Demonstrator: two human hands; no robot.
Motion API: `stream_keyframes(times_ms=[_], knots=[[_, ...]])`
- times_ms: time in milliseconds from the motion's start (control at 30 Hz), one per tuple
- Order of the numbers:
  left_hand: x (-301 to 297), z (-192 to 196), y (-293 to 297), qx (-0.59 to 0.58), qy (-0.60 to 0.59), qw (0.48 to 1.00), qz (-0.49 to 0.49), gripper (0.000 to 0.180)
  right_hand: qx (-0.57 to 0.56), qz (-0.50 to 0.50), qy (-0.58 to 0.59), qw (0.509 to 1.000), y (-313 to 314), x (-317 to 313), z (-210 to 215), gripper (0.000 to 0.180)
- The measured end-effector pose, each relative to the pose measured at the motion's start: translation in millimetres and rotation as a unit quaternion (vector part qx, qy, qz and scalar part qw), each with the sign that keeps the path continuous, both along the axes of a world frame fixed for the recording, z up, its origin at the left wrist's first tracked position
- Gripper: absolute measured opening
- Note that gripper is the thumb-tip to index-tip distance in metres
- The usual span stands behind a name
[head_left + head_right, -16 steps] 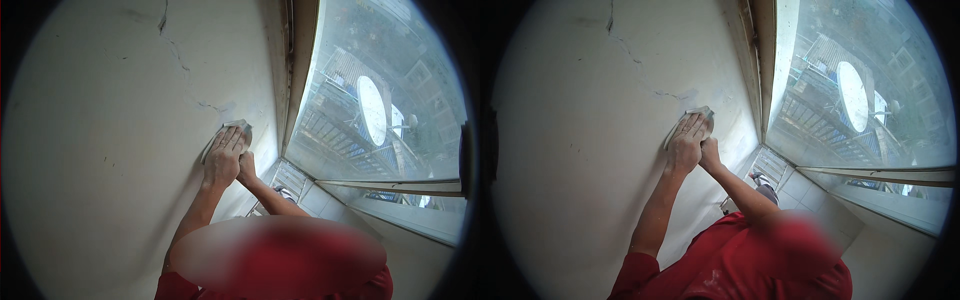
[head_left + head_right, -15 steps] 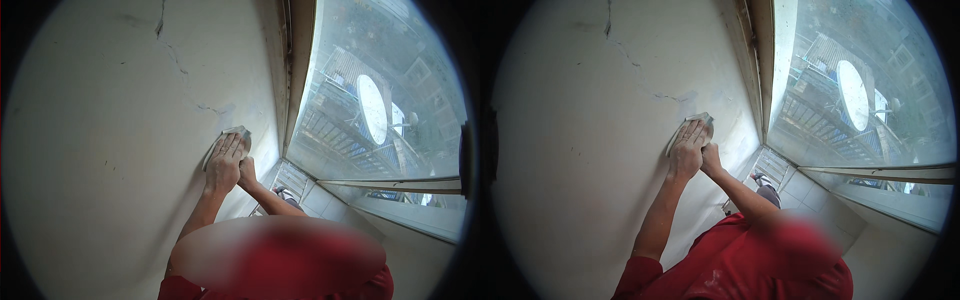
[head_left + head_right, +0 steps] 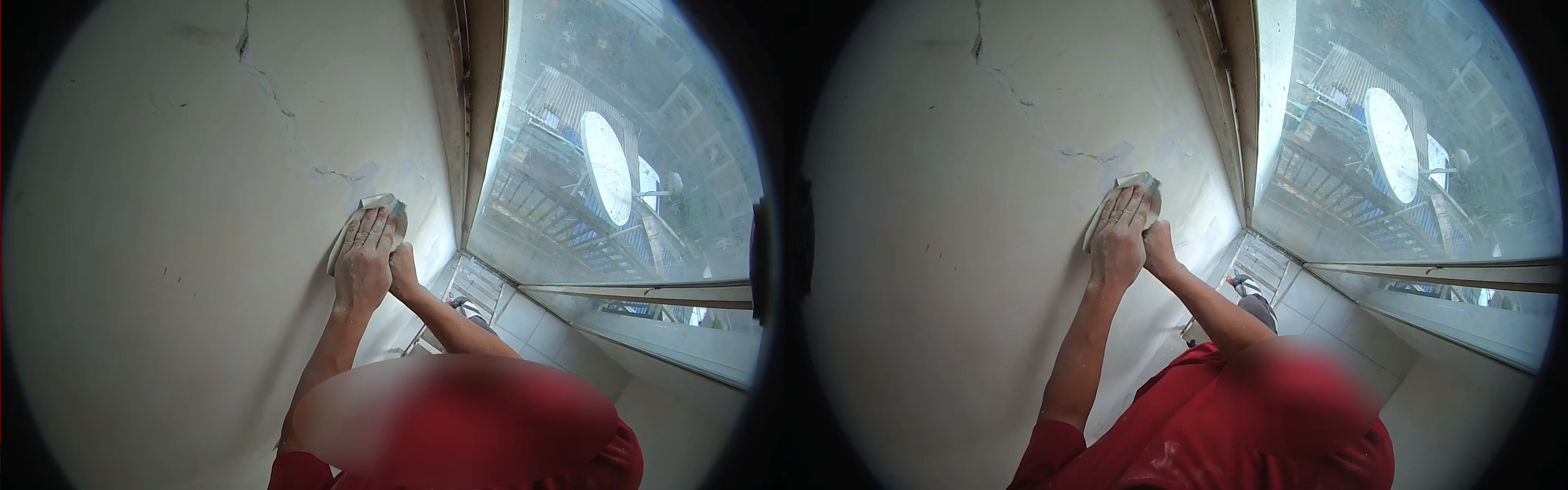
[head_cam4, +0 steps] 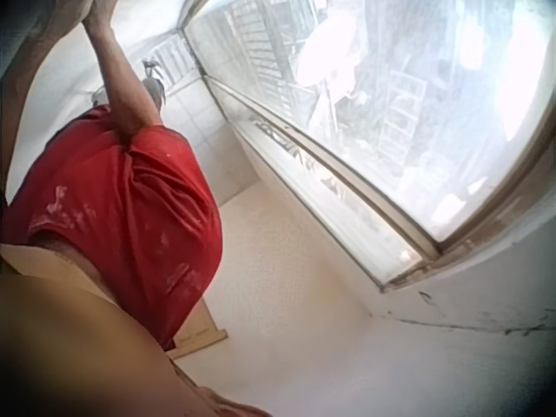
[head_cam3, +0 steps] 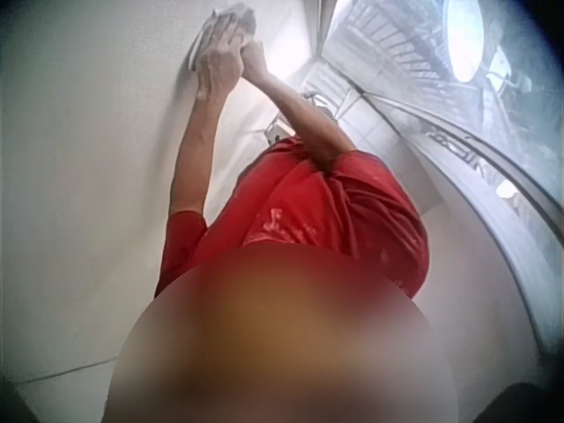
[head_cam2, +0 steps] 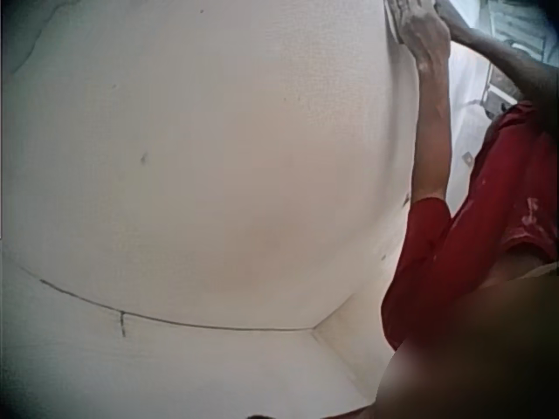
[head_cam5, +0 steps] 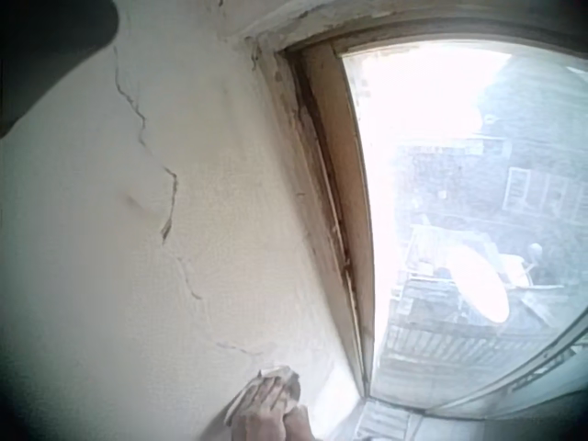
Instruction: Repairing a crack in a wall by scraping with a putty knife and sanding with sandpaper.
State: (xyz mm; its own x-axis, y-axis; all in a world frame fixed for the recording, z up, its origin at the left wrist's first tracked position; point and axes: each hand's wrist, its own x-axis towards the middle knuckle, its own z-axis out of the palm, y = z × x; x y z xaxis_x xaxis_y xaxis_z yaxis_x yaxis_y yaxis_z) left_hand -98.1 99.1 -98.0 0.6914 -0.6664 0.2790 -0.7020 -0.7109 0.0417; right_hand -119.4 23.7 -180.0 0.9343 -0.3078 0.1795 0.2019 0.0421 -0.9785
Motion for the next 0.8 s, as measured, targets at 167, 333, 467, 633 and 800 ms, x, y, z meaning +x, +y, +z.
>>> stream_keyframes(times_ms=[167,333,467,633,800], knots=[[35,51,-41,-0.037,-0.038,0.998,-0.019,0.046,-0.048,-0.027,-0.022,0.998,-44,49,46,0.013],[5,-4,-14,0.012,-0.010,1.000,0.007,0.047,-0.037,-0.020,-0.030,0.999,-25,16,-1,0.018],[2,3,-18,0.008,-0.008,0.999,0.033,0.050,-0.018,-0.014,-0.040,0.999,-29,21,4,0.019],[27,64,-50,-0.020,-0.084,0.996,0.031,0.051,-0.054,0.004,-0.087,0.995,-64,65,50,0.017],[-11,-4,-21,-0.022,-0.019,0.998,0.060,0.051,-0.228,-0.001,-0.131,0.965,-53,35,2,0.020]])
